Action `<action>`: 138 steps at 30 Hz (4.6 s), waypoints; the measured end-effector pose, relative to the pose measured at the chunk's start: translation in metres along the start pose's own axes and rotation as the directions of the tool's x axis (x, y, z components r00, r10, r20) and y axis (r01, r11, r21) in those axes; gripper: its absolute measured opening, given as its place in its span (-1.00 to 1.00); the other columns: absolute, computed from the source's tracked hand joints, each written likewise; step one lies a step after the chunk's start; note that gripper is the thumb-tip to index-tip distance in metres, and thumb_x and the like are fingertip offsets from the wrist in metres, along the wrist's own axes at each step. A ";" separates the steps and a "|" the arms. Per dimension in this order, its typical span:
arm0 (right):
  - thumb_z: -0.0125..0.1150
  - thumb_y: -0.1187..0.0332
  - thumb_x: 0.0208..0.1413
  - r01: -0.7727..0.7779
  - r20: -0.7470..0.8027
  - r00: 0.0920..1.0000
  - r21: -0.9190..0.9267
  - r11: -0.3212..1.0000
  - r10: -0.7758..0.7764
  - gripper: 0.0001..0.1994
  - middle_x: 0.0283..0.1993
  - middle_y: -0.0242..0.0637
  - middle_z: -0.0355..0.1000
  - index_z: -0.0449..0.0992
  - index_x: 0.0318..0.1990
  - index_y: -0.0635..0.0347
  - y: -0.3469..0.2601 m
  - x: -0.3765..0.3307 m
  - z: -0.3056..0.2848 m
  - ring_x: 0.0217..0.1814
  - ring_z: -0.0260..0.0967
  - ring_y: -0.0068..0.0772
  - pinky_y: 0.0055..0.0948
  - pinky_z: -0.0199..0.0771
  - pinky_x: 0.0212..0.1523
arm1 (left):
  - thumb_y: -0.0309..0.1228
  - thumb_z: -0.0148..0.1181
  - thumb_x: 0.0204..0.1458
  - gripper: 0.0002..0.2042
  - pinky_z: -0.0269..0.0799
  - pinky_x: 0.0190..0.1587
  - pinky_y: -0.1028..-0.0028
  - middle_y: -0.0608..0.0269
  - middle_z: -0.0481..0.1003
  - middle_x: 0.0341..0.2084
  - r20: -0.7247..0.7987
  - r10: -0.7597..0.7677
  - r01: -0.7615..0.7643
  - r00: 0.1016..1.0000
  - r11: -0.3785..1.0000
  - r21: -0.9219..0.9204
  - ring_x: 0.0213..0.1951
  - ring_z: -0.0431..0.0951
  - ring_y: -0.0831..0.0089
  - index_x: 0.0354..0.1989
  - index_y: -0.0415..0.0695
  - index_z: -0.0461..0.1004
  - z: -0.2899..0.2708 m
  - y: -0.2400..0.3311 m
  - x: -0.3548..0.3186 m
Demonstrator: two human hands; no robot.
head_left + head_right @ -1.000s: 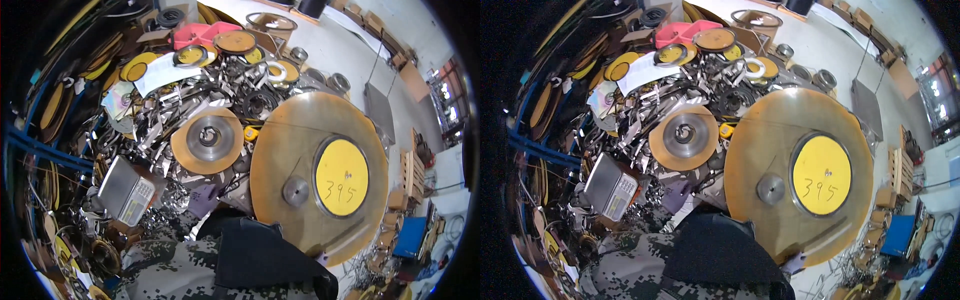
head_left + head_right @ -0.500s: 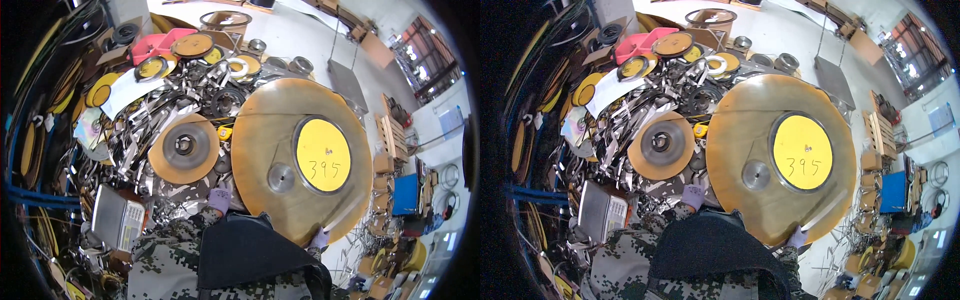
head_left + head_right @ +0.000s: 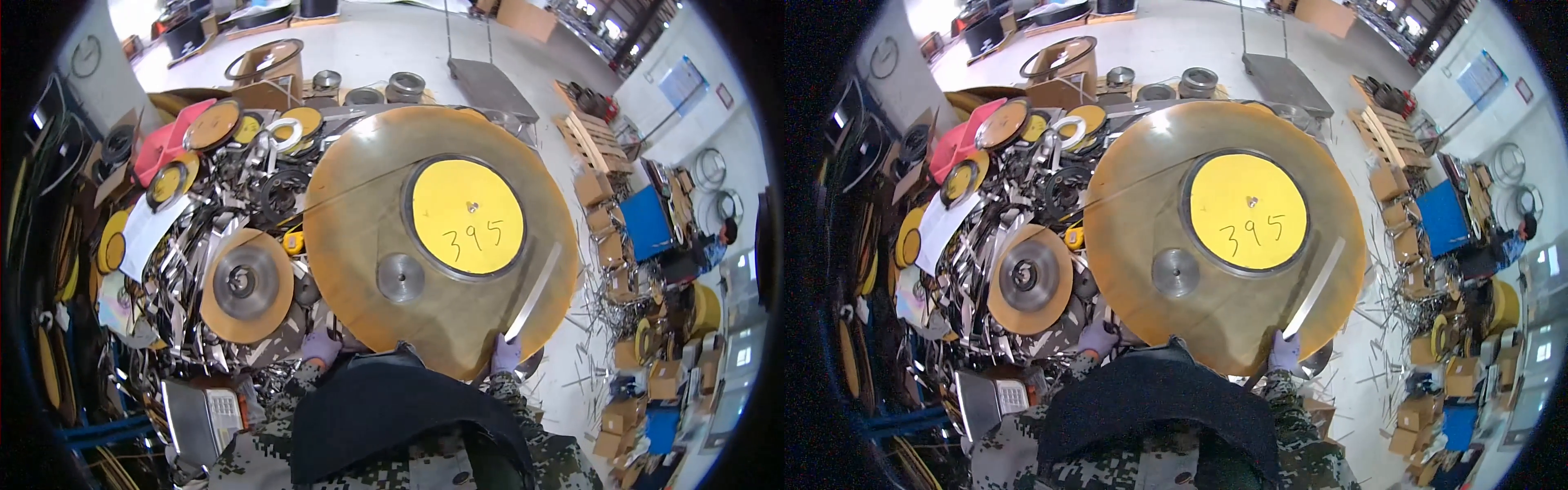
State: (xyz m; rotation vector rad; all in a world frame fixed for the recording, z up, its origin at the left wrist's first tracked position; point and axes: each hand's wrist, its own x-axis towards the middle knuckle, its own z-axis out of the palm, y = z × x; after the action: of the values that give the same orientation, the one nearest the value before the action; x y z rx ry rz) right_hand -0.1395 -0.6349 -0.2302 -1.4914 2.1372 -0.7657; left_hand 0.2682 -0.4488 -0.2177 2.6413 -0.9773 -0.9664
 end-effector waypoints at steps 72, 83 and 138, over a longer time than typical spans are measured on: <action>0.17 0.37 -0.02 0.368 0.215 0.878 0.268 0.890 -0.428 -0.37 -0.16 -0.07 0.37 0.21 0.28 0.03 -0.219 -0.110 0.063 -0.14 0.40 -0.18 -0.29 0.46 -0.19 | -0.08 -0.05 0.16 -0.64 0.37 -0.17 0.04 -0.13 0.53 -0.33 -0.042 0.525 -0.526 0.850 0.851 0.001 -0.21 0.52 -0.10 -0.18 -0.17 0.37 -0.128 0.022 0.144; 0.05 0.29 0.12 0.473 0.354 0.839 -0.103 0.875 -0.412 -0.54 -0.07 -0.02 0.37 0.31 0.22 -0.12 -0.196 -0.129 0.093 -0.08 0.38 0.05 -0.13 0.45 -0.11 | -0.10 -0.07 0.17 -0.67 0.39 -0.17 0.08 -0.13 0.53 -0.32 0.013 0.505 -0.506 0.863 0.863 0.021 -0.22 0.53 -0.06 -0.21 -0.15 0.39 -0.132 0.017 0.140; -0.06 0.30 0.10 0.624 0.530 0.740 -0.309 0.718 -0.414 -0.52 -0.08 0.11 0.45 0.30 0.23 0.00 -0.272 0.038 0.118 -0.02 0.42 0.03 -0.13 0.38 0.02 | -0.11 -0.08 0.16 -0.67 0.40 -0.15 0.09 -0.12 0.54 -0.30 0.061 0.533 -0.536 0.844 0.842 0.067 -0.18 0.53 -0.05 -0.20 -0.14 0.39 -0.127 0.018 0.132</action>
State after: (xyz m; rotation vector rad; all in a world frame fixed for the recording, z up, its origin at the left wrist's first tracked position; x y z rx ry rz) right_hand 0.1140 -0.7684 -0.1438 -2.3458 1.6076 -0.0206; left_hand 0.4146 -0.5547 -0.1811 2.1951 -1.6738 -0.8499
